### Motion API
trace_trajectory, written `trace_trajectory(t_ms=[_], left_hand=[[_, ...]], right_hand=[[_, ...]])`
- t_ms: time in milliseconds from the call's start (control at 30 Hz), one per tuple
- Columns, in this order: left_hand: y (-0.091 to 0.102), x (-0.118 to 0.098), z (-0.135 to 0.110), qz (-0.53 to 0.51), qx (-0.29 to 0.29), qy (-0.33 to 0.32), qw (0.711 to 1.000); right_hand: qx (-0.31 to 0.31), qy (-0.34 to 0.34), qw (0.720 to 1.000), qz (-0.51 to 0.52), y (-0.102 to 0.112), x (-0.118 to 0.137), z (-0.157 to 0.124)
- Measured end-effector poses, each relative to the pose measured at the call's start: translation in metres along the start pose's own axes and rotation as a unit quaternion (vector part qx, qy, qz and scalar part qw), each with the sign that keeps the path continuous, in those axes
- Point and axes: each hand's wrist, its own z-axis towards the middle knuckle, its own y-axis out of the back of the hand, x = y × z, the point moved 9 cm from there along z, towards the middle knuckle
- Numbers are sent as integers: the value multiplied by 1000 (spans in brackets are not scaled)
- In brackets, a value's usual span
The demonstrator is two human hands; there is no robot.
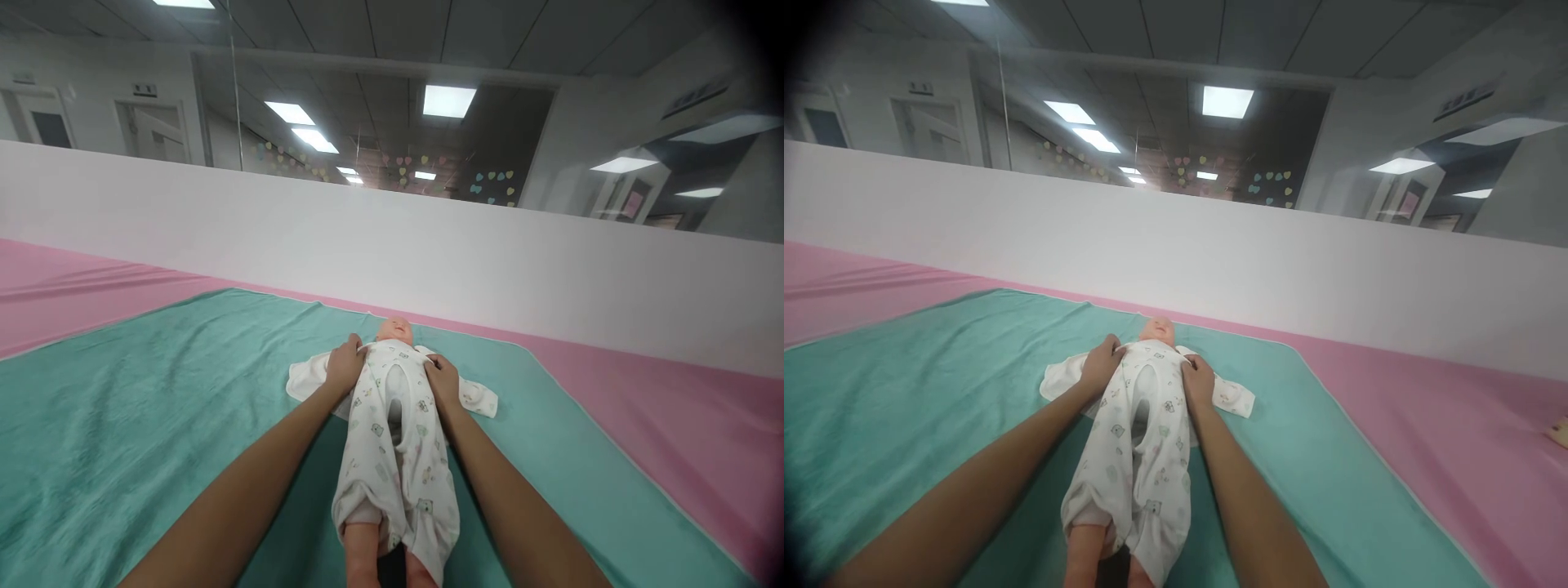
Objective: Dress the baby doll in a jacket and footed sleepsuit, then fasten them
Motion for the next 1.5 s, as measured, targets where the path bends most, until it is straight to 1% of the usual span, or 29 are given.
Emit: trace_trajectory(t_ms=[133, 200, 333, 400, 500, 600, 633, 700, 767, 833, 867, 900, 933, 1000, 1033, 1067, 1100, 1167, 1233, 1367, 1500], left_hand=[[1, -3, -2, 18, -33, -25, 999], [3, -9, -6, 38, -46, -59, 996], [15, -31, -25, 85, -89, -160, 979], [20, -37, -36, 110, -95, -181, 973], [24, -40, -46, 131, -77, -175, 973], [26, -35, -53, 122, -61, -141, 981], [25, -32, -55, 97, -47, -129, 986], [19, -23, -57, 5, -6, -95, 995], [11, -9, -57, -113, 29, -38, 992], [4, 6, -57, -223, 55, 31, 973], [-1, 12, -57, -279, 73, 65, 955], [-6, 17, -57, -340, 95, 96, 931], [-12, 19, -58, -403, 122, 125, 898], [-22, 18, -61, -509, 176, 174, 825], [-25, 17, -63, -540, 197, 188, 796], [-26, 15, -65, -559, 214, 194, 777], [-27, 13, -66, -567, 229, 194, 767], [-27, 7, -68, -574, 253, 182, 758], [-26, 1, -71, -575, 279, 164, 751], [-22, -13, -79, -564, 331, 132, 745], [-17, -26, -85, -574, 360, 103, 728]], right_hand=[[-44, -35, 998, -8, 3, -7, 4], [-59, -41, 997, -14, 4, -8, 3], [-46, -15, 998, -31, 1, -3, 0], [-32, 0, 999, -40, 0, 0, -2], [-19, 23, 998, -46, 2, 6, -7], [-28, 72, 993, -84, 11, 17, -19], [-24, 90, 990, -106, 14, 20, -24], [12, 107, 984, -142, 14, 22, -34], [64, 95, 982, -148, 12, 17, -42], [99, 66, 985, -123, 11, 10, -44], [111, 49, 987, -105, 11, 6, -44], [125, 30, 988, -82, 9, 2, -43], [145, 11, 988, -56, 7, -2, -42], [192, -24, 981, 6, 1, -9, -41], [218, -39, 974, 43, -2, -11, -42], [245, -55, 965, 83, -4, -12, -43], [270, -70, 952, 124, -6, -12, -45], [312, -100, 924, 197, -9, -11, -50], [334, -127, 901, 247, -9, -10, -54], [345, -160, 883, 277, -8, -11, -58], [378, -164, 864, 291, -14, -7, -63]])
